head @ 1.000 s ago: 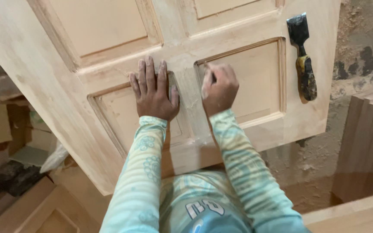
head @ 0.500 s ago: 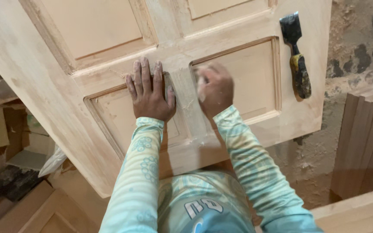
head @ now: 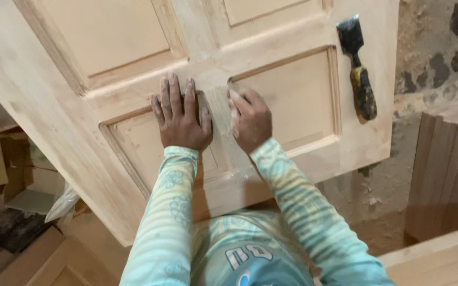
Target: The person sands a wooden door with a sanding block and uses a scraper to remove excess material from the grooves. They alternate between sanding flat surfaces and scraping recessed areas, moving across different panels of the door.
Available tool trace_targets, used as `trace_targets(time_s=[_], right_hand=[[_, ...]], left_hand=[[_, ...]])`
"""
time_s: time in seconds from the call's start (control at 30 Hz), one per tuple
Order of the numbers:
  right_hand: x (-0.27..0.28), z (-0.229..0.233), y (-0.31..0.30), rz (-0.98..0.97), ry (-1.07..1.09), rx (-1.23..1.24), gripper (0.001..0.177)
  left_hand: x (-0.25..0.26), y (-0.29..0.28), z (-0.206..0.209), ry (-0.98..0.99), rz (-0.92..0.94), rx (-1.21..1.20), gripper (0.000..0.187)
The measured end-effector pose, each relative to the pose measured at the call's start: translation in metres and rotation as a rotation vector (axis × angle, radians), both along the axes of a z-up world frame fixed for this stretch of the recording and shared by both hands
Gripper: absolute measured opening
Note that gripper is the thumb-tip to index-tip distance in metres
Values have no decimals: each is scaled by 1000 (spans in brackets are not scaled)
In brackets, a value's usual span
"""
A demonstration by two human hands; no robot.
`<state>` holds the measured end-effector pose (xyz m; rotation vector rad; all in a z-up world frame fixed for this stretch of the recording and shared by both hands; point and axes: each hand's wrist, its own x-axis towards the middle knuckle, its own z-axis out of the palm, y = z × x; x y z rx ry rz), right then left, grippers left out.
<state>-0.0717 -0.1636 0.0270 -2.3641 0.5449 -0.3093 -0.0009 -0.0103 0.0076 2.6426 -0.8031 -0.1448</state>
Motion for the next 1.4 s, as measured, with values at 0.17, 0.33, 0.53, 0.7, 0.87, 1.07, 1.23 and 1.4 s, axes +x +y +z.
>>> trace_targets(time_s=[0.17, 0.33, 0.53, 0.7, 0.87, 1.07, 1.23, 1.4], right_hand=[[1, 2, 9, -58, -94, -55, 33], [-10, 11, 15, -60, -134, -184, 25], [-5, -6, 16, -113, -21, -19, 28], [-68, -17, 23, 1, 3, -35, 35], [-131, 6, -67, -265, -75, 375, 30], [-87, 32, -175, -254, 31, -70, 21], [-74, 15, -137, -129, 44, -357, 18], [-88, -9, -182, -468, 199, -507, 26]], left_hand=[[0, -1, 0, 4, -9, 3, 63], [2, -1, -1, -12, 1, 18, 59], [-2, -2, -3, -53, -15, 33, 54], [-2, 0, -2, -21, -26, 17, 61], [-2, -2, -5, -26, -36, 30, 62], [0, 0, -2, -45, -32, 34, 63], [-2, 2, -7, -28, -27, 4, 63], [-2, 6, -1, 18, -28, -53, 59]])
